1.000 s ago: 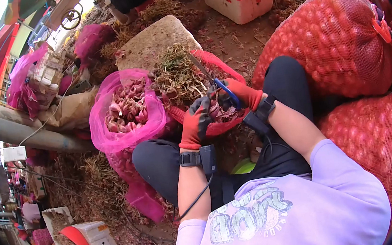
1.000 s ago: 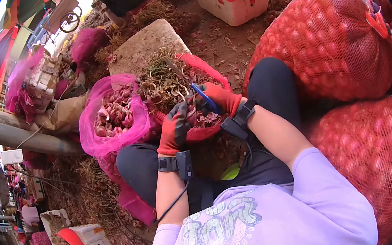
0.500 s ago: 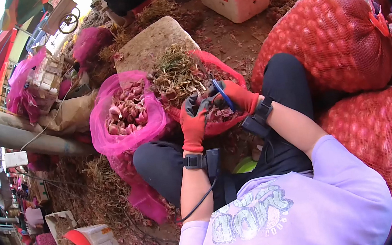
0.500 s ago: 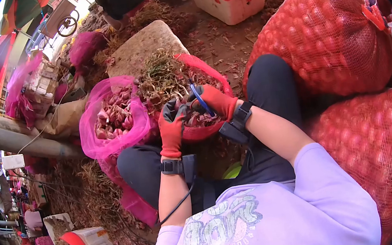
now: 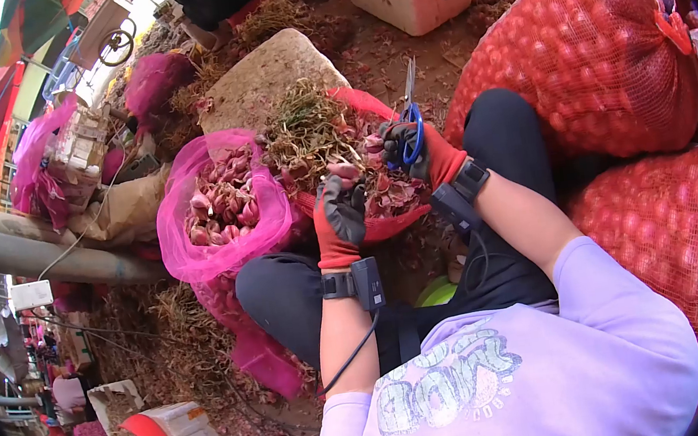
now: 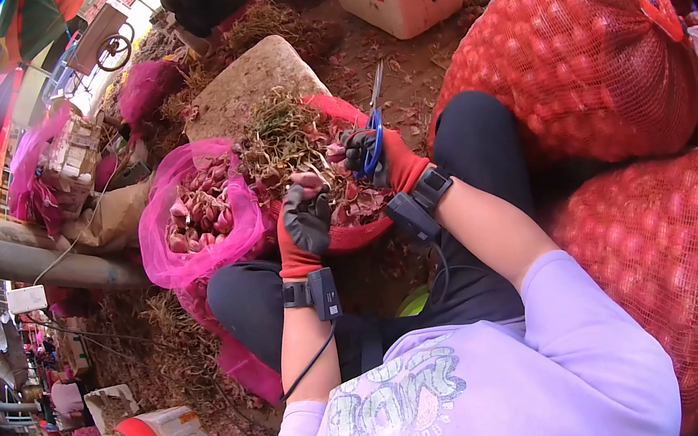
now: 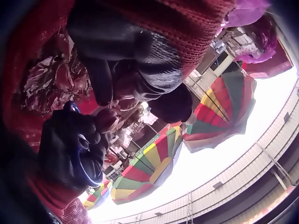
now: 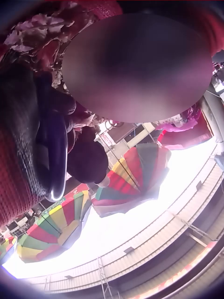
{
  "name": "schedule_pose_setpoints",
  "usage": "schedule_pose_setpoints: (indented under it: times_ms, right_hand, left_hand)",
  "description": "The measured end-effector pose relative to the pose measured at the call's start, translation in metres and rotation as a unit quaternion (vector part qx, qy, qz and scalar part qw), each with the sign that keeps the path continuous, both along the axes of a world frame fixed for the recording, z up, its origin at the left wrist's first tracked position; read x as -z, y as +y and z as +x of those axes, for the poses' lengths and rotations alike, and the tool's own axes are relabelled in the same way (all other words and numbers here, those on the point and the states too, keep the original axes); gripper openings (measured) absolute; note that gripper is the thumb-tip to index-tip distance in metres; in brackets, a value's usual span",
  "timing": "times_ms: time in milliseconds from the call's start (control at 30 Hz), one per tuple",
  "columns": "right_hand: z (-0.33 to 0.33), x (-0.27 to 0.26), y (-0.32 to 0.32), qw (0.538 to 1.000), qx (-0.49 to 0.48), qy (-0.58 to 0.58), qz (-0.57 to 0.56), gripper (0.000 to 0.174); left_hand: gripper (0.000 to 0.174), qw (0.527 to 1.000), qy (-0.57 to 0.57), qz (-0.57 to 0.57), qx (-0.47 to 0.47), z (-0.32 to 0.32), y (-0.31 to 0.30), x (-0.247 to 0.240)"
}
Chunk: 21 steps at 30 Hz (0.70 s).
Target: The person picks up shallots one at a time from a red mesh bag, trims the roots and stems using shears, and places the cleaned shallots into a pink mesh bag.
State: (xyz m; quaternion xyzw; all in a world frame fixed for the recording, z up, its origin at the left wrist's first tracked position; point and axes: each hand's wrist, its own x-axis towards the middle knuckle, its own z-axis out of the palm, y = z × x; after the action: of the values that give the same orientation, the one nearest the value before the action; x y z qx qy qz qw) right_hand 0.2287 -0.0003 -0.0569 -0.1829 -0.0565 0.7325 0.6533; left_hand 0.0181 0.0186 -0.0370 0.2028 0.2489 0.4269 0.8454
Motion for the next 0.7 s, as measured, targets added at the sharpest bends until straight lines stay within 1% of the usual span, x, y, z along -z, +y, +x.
schedule_pose_setpoints:
  times_ms: [67,100,133,167,200,233,300,333,433,467,533,567,633,667,700]
  right_hand:
    - [-0.002,0.001,-0.001,1.0,-0.013,0.006,-0.004,0.016]
    - [-0.004,0.001,-0.001,1.0,-0.021,0.009,-0.006,0.016]
    - [-0.009,-0.003,-0.002,1.0,-0.012,-0.011,-0.004,0.017]
    - [-0.016,-0.008,-0.006,0.999,-0.003,-0.031,-0.002,0.017]
    - [-0.021,-0.01,-0.008,0.999,0.005,-0.051,-0.001,0.018]
    - [-0.024,-0.009,-0.01,0.998,-0.018,-0.06,-0.005,0.019]
    - [-0.027,-0.006,-0.014,0.995,-0.062,-0.075,-0.013,0.02]
    - [-0.031,-0.011,-0.015,0.987,-0.086,-0.135,-0.001,0.021]
    - [-0.032,-0.024,-0.023,0.96,-0.082,-0.267,-0.025,0.019]
    - [-0.033,-0.02,-0.02,0.937,-0.052,-0.346,-0.019,0.017]
    - [-0.039,-0.018,-0.018,0.944,-0.015,-0.327,-0.048,0.016]
    - [-0.042,-0.018,-0.018,0.946,0.005,-0.317,-0.063,0.016]
    - [-0.045,-0.022,-0.019,0.933,0.076,-0.347,-0.053,0.015]
    - [-0.045,-0.023,-0.02,0.924,0.112,-0.363,-0.048,0.015]
    - [-0.041,-0.021,-0.018,0.941,0.087,-0.322,-0.049,0.014]
  left_hand:
    - [0.015,0.999,-0.031,-0.03,0.0,0.001,-0.001,-0.005]
    - [0.015,0.994,0.056,0.091,0.013,0.001,-0.001,-0.004]
    - [0.016,0.967,0.142,0.209,0.025,0.002,-0.003,-0.003]
    - [0.018,0.919,0.226,0.322,0.037,0.004,-0.004,-0.001]
    - [0.018,0.951,0.161,0.258,0.049,0.005,-0.007,-0.001]
    - [0.019,0.976,0.097,0.189,0.057,0.006,-0.009,-0.002]
    - [0.02,0.983,0.093,0.129,0.088,0.012,-0.015,-0.027]
    - [0.019,0.987,0.064,0.128,0.072,0.014,-0.014,-0.02]
    - [0.016,0.984,0.081,0.158,0.035,0.007,-0.005,0.002]
    - [0.015,0.982,0.098,0.158,0.041,0.006,-0.003,0.006]
    - [0.014,0.977,0.133,0.157,0.052,0.003,0.001,0.009]
    - [0.014,0.981,0.134,0.131,0.04,0.003,0.0,0.009]
    - [0.015,0.987,0.134,0.082,0.018,0.006,-0.001,0.01]
    - [0.015,0.986,0.135,0.097,0.026,0.006,0.0,0.011]
    - [0.016,0.984,0.136,0.112,0.032,0.007,0.001,0.014]
